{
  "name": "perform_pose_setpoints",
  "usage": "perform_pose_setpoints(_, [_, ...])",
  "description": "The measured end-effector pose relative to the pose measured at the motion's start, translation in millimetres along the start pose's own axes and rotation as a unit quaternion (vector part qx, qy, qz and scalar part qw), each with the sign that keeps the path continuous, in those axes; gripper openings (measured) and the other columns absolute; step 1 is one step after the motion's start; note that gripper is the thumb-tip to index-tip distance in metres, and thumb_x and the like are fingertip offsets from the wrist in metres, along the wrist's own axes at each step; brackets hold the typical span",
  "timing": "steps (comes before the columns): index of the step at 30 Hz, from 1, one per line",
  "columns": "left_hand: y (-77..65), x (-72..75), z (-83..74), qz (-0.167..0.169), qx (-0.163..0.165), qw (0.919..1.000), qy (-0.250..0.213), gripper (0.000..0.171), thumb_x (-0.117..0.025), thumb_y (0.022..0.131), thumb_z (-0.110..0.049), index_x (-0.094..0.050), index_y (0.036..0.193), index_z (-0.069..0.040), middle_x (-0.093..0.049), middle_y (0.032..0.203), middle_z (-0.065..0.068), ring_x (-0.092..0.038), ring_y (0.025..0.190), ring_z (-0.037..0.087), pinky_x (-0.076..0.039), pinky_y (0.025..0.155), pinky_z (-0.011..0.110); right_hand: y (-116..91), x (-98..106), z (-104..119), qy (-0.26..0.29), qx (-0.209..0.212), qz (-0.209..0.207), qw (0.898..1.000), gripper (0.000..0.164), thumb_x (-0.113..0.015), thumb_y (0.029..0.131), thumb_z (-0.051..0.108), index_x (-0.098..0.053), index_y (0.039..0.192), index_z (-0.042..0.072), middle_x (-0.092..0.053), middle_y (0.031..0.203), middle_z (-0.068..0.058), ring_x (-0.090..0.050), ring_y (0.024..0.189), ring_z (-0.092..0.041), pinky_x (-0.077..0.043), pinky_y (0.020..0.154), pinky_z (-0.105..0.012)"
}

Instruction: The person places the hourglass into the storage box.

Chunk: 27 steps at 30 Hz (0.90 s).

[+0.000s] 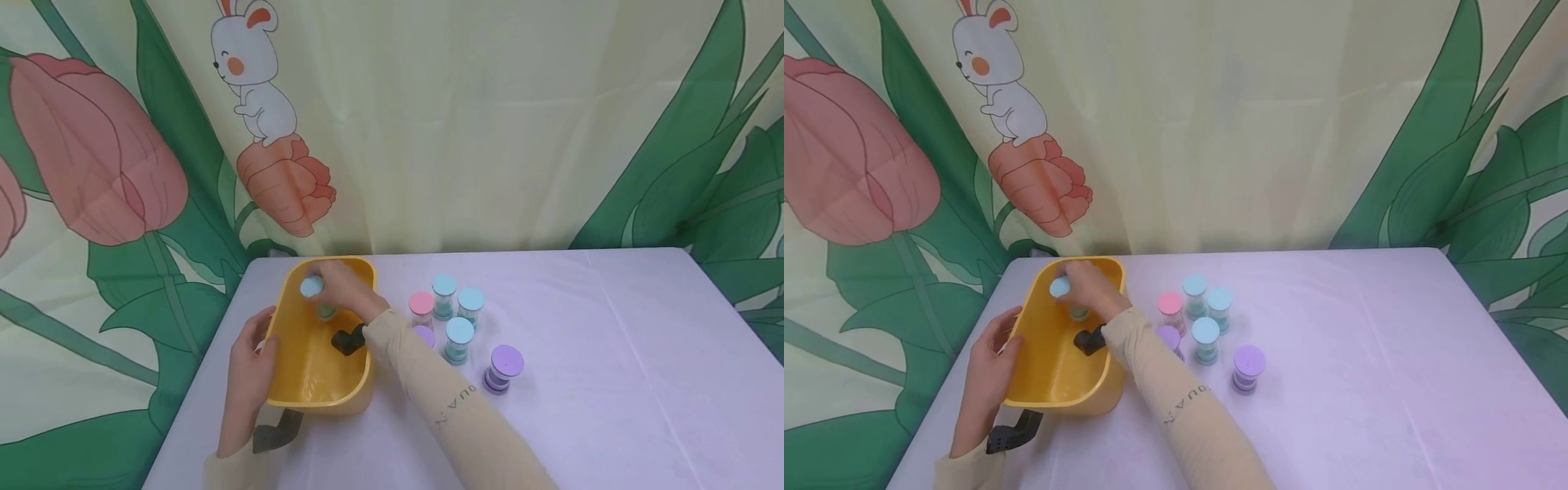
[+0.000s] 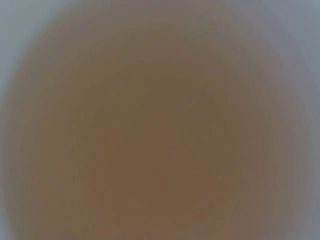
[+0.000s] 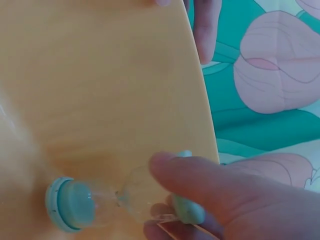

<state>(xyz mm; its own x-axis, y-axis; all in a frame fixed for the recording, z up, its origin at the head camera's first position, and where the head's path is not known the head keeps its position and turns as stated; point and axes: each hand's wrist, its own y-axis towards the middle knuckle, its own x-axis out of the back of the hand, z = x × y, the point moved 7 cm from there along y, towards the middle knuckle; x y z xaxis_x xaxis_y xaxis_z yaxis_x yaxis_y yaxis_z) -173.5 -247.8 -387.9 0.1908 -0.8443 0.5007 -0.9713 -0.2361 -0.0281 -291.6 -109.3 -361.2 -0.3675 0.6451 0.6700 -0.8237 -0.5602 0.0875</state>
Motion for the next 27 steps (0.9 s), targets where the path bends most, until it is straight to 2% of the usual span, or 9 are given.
perform_pose_setpoints(9, [-1.0,2.1,1.4,-0.004,-0.004,1.0000,0.004,0.046,-0.042,0.103,-0.019,-0.041,0.149,-0.017,-0.051,0.145,0.008,-0.055,0.120,0.026,-0.049,0.088,0.021,3.2,-6.8,-2.8,-0.028,-0.004,0.029,0.999,0.038,-0.076,0.086,0.011,-0.066,0.122,0.009,-0.067,0.117,-0.002,-0.057,0.103,-0.017,-0.048,0.098,-0.024])
perform_pose_setpoints(12, [-0.1,3.2,0.8,-0.007,-0.007,0.9999,0.008,0.046,-0.042,0.103,-0.019,-0.041,0.149,-0.017,-0.051,0.144,0.008,-0.055,0.121,0.026,-0.049,0.089,0.024,4.6,-8.5,-4.0,-0.035,-0.015,0.041,0.998,0.041,-0.075,0.087,0.011,-0.064,0.126,0.010,-0.065,0.122,-0.002,-0.056,0.107,-0.017,-0.046,0.101,-0.024])
perform_pose_setpoints(18, [0.7,5.3,1.1,-0.010,-0.003,0.9998,0.017,0.047,-0.042,0.103,-0.018,-0.041,0.150,-0.017,-0.052,0.144,0.010,-0.054,0.123,0.028,-0.050,0.096,0.040,7.1,-15.2,-3.8,-0.059,-0.019,0.064,0.996,0.043,-0.071,0.090,0.008,-0.060,0.132,0.008,-0.062,0.132,-0.004,-0.054,0.117,-0.018,-0.040,0.109,-0.024])
perform_pose_setpoints(19, [0.8,5.6,1.1,-0.011,-0.004,0.9998,0.019,0.046,-0.042,0.103,-0.018,-0.041,0.150,-0.016,-0.052,0.144,0.010,-0.054,0.123,0.028,-0.050,0.096,0.039,7.5,-16.0,-4.2,-0.060,-0.020,0.066,0.996,0.043,-0.070,0.090,0.008,-0.060,0.132,0.007,-0.061,0.132,-0.005,-0.054,0.117,-0.018,-0.040,0.109,-0.025])
perform_pose_setpoints(24, [1.4,5.6,0.5,-0.010,-0.012,0.9997,0.017,0.046,-0.042,0.103,-0.015,-0.042,0.149,-0.015,-0.053,0.142,0.011,-0.055,0.122,0.028,-0.048,0.085,0.017,9.1,-15.2,-6.4,-0.069,-0.023,0.069,0.995,0.042,-0.069,0.091,0.010,-0.059,0.132,0.008,-0.061,0.130,-0.005,-0.054,0.114,-0.018,-0.042,0.106,-0.024])
perform_pose_setpoints(26, [1.6,4.9,0.8,-0.007,-0.012,0.9998,0.015,0.046,-0.042,0.103,-0.015,-0.042,0.149,-0.015,-0.053,0.142,0.011,-0.054,0.122,0.028,-0.046,0.084,0.015,8.8,-14.4,-6.8,-0.066,-0.021,0.069,0.995,0.041,-0.070,0.091,0.010,-0.059,0.131,0.008,-0.061,0.128,-0.005,-0.054,0.113,-0.018,-0.042,0.105,-0.024])
perform_pose_setpoints(27, [1.6,4.7,1.2,-0.007,-0.011,0.9998,0.015,0.046,-0.042,0.103,-0.015,-0.042,0.149,-0.015,-0.053,0.142,0.011,-0.054,0.122,0.028,-0.047,0.086,0.018,8.6,-14.3,-7.0,-0.063,-0.018,0.068,0.996,0.041,-0.071,0.091,0.010,-0.059,0.130,0.007,-0.062,0.127,-0.005,-0.054,0.112,-0.018,-0.042,0.104,-0.024])
